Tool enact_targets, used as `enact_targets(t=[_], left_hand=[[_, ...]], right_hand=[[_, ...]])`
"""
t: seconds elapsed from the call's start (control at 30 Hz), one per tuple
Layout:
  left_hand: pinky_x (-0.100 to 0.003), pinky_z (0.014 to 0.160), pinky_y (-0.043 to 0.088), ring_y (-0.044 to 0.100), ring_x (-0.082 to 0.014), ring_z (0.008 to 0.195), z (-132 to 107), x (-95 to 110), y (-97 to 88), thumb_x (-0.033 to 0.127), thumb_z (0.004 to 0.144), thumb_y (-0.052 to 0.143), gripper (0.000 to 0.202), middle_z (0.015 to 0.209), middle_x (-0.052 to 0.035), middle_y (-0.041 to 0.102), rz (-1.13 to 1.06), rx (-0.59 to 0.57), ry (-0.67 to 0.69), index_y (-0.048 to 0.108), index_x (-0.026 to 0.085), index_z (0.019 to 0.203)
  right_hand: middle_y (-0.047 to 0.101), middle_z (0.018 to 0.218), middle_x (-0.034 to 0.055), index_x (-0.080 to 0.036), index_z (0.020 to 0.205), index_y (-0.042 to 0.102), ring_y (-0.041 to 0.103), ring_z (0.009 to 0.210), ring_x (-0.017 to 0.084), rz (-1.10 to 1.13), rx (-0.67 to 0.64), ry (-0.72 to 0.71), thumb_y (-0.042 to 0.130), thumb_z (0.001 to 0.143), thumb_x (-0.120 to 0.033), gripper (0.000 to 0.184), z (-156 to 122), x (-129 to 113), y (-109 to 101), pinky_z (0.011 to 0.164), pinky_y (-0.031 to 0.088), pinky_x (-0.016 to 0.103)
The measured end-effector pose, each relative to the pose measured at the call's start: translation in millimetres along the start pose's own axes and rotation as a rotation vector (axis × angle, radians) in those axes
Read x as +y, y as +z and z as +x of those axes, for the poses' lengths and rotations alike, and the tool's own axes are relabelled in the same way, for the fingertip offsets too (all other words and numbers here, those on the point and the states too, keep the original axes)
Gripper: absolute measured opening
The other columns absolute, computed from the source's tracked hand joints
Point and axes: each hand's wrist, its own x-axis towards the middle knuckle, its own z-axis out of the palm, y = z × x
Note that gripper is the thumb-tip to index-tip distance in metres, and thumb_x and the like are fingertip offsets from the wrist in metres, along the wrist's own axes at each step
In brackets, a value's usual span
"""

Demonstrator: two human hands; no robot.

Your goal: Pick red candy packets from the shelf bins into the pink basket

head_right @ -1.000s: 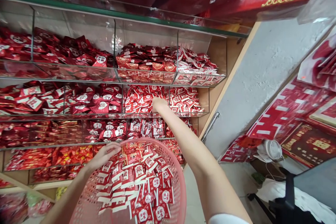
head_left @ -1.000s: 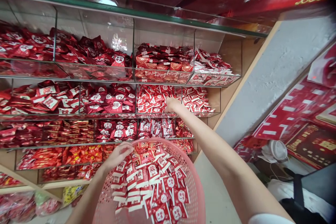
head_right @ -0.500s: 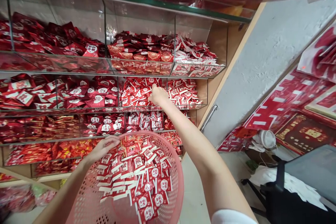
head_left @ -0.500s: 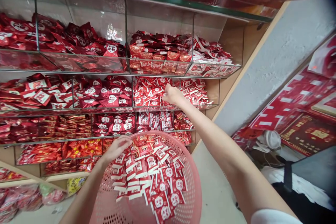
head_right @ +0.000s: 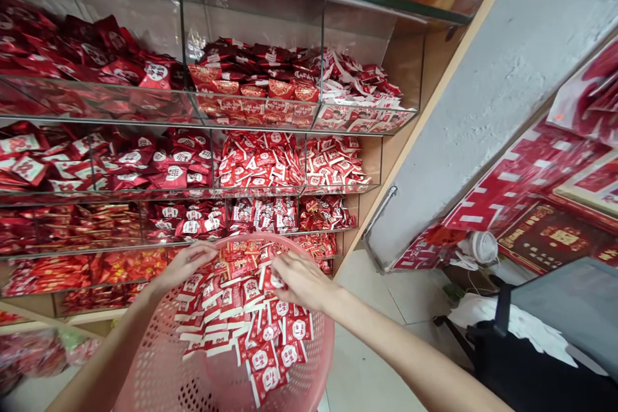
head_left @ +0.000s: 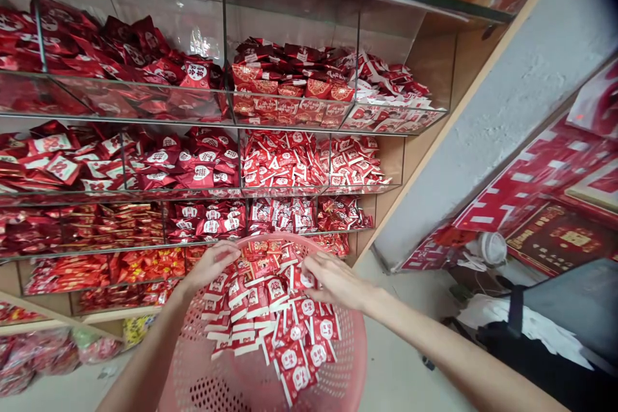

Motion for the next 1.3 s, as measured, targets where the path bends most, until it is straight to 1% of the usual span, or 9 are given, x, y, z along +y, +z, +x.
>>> enact_targets(t=[0.07, 0.17, 0.33, 0.7, 0.8, 0.93, 1.03, 1.13, 1.3], left_hand=[[-0.032, 0.094, 0.043, 0.058, -0.0178, 0.099, 0, 0, 0.2, 0.049, 0.078, 0.056, 0.031, 0.101, -0.0044, 0.065, -0.004, -0.004, 0.008, 0.07, 0.022, 0.081], [-0.033, 0.095, 0.042, 0.058, -0.0176, 0.099, 0, 0, 0.3, 0.049, 0.078, 0.056, 0.031, 0.101, -0.0045, 0.064, -0.004, -0.009, 0.01, 0.07, 0.021, 0.081], [-0.033, 0.096, 0.042, 0.057, -0.0172, 0.1, -1, -1, 0.5, 0.048, 0.079, 0.055, 0.03, 0.102, -0.0044, 0.064, 0.019, -0.012, 0.002, 0.069, 0.022, 0.083], [-0.032, 0.095, 0.042, 0.058, -0.0181, 0.1, -2, 4, 0.2, 0.049, 0.079, 0.054, 0.031, 0.102, -0.0041, 0.065, 0.008, -0.005, -0.022, 0.07, 0.022, 0.079], [-0.033, 0.095, 0.042, 0.057, -0.0182, 0.1, -2, 4, -0.6, 0.049, 0.079, 0.054, 0.031, 0.102, -0.0045, 0.064, 0.008, -0.011, -0.012, 0.069, 0.022, 0.078], [-0.034, 0.095, 0.042, 0.057, -0.0186, 0.1, -2, 5, -0.3, 0.049, 0.079, 0.053, 0.031, 0.102, -0.0046, 0.064, -0.001, -0.011, -0.018, 0.069, 0.022, 0.078], [-0.033, 0.096, 0.041, 0.057, -0.0184, 0.1, -2, 6, 0.2, 0.048, 0.079, 0.053, 0.031, 0.102, -0.0041, 0.064, -0.015, -0.006, -0.033, 0.069, 0.022, 0.078], [-0.033, 0.097, 0.04, 0.057, -0.0184, 0.101, -3, 8, 0.0, 0.049, 0.079, 0.053, 0.031, 0.102, -0.0041, 0.064, -0.015, -0.009, -0.032, 0.069, 0.022, 0.078], [-0.034, 0.096, 0.04, 0.056, -0.0188, 0.102, -4, 6, -0.9, 0.047, 0.079, 0.054, 0.029, 0.104, -0.004, 0.063, -0.024, -0.009, -0.033, 0.069, 0.023, 0.078]], right_hand=[[0.055, 0.088, 0.0043, -0.02, 0.09, 0.046, 0.048, 0.081, 0.018, -0.047, -0.058, 0.022, 0.056, 0.076, -0.023, 0.017, -15, 12, 18, 0.071, 0.037, 0.03], [0.055, 0.091, 0.0048, -0.02, 0.09, 0.047, 0.049, 0.084, 0.02, -0.102, -0.118, 0.067, 0.058, 0.075, -0.023, 0.019, -30, 25, 29, 0.075, 0.038, 0.031], [0.057, 0.095, 0.0056, -0.021, 0.096, 0.049, 0.051, 0.091, 0.021, -0.097, -0.207, 0.095, 0.059, 0.075, -0.023, 0.024, -42, 28, 33, 0.08, 0.038, 0.033], [0.059, 0.1, 0.0087, -0.018, 0.098, 0.051, 0.052, 0.095, 0.024, -0.138, -0.288, 0.108, 0.062, 0.071, -0.022, 0.03, -41, 30, 46, 0.082, 0.038, 0.035], [0.059, 0.097, 0.0071, -0.019, 0.095, 0.052, 0.052, 0.091, 0.023, -0.147, -0.209, 0.097, 0.064, 0.073, -0.031, 0.028, -29, 31, 28, 0.08, 0.039, 0.035], [0.06, 0.092, 0.0075, -0.018, 0.093, 0.053, 0.051, 0.089, 0.021, -0.307, 0.089, 0.088, 0.051, 0.085, -0.028, 0.013, 11, 33, -23, 0.078, 0.038, 0.033], [0.06, 0.09, 0.0087, -0.016, 0.089, 0.056, 0.049, 0.085, 0.021, -0.46, 0.316, 0.17, 0.044, 0.089, -0.021, 0.013, 51, 37, -67, 0.075, 0.036, 0.032], [0.058, 0.096, 0.0134, -0.013, 0.087, 0.06, 0.046, 0.09, 0.025, -0.634, 0.493, 0.324, 0.04, 0.088, -0.016, 0.02, 89, 44, -99, 0.075, 0.034, 0.036], [0.055, 0.097, 0.0181, -0.012, 0.079, 0.066, 0.044, 0.094, 0.029, -0.735, 0.493, 0.414, 0.038, 0.083, -0.005, 0.029, 130, 56, -112, 0.075, 0.032, 0.04]])
